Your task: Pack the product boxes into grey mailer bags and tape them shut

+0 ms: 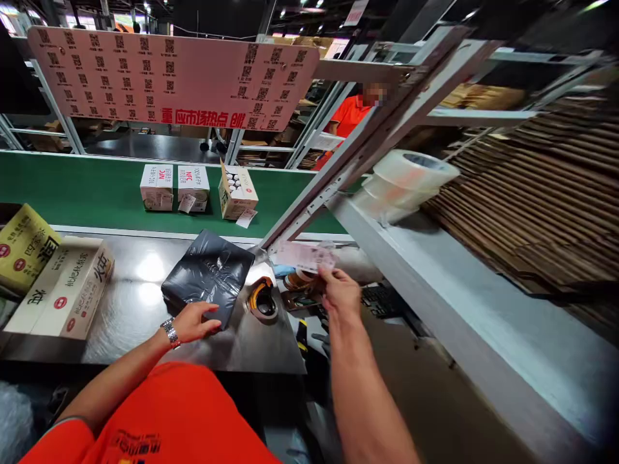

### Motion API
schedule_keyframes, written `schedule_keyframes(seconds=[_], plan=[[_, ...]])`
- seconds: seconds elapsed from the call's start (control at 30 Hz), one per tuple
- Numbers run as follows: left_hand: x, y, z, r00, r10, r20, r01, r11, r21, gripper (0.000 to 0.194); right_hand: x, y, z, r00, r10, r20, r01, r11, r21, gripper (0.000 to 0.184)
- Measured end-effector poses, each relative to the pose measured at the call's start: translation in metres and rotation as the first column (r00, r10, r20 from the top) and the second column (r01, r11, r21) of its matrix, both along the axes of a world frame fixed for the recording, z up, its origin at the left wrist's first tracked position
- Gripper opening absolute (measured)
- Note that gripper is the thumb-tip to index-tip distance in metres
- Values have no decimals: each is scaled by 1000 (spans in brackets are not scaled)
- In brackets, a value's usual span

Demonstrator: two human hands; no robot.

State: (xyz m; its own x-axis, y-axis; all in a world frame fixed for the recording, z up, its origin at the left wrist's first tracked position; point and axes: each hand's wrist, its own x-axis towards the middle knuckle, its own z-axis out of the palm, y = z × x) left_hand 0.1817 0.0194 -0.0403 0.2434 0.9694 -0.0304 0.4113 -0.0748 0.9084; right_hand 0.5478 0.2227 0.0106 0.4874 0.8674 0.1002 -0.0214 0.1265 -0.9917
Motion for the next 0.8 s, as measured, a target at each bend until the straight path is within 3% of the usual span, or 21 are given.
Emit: schedule_keyframes(seconds=[0.07,0.13,0.23,0.33,0.43,0.57,0.67,0.8], plan=[[0,9,13,974,108,197,-97,993,-65,49,-48,-42,-3,949,196,245,-188,981,-57,49],[1,20,23,895,225,386,-167,970,-177,51,-102,-85,-8,811,281,514,-343,939,27,37],[-4,35,31,730,378,569,-199,914,-353,58,-170,-134,-18,595,212,775,-506,848,156,21],[-18,42,28,634,454,626,-193,877,-441,57,-205,-157,-26,508,134,851,-506,846,169,20],[-35,40,20,667,451,593,-184,871,-455,51,-218,-171,-33,555,215,804,-482,870,100,17],[-52,26,9,833,264,487,-117,943,-311,38,-233,-197,-40,714,479,510,-523,850,-67,30],[-60,16,1,896,107,431,-17,978,-207,30,-246,-213,-43,842,458,284,-434,889,-148,27],[-72,21,-4,914,12,405,81,974,-212,23,-254,-218,-46,912,411,-9,-403,889,-218,38]])
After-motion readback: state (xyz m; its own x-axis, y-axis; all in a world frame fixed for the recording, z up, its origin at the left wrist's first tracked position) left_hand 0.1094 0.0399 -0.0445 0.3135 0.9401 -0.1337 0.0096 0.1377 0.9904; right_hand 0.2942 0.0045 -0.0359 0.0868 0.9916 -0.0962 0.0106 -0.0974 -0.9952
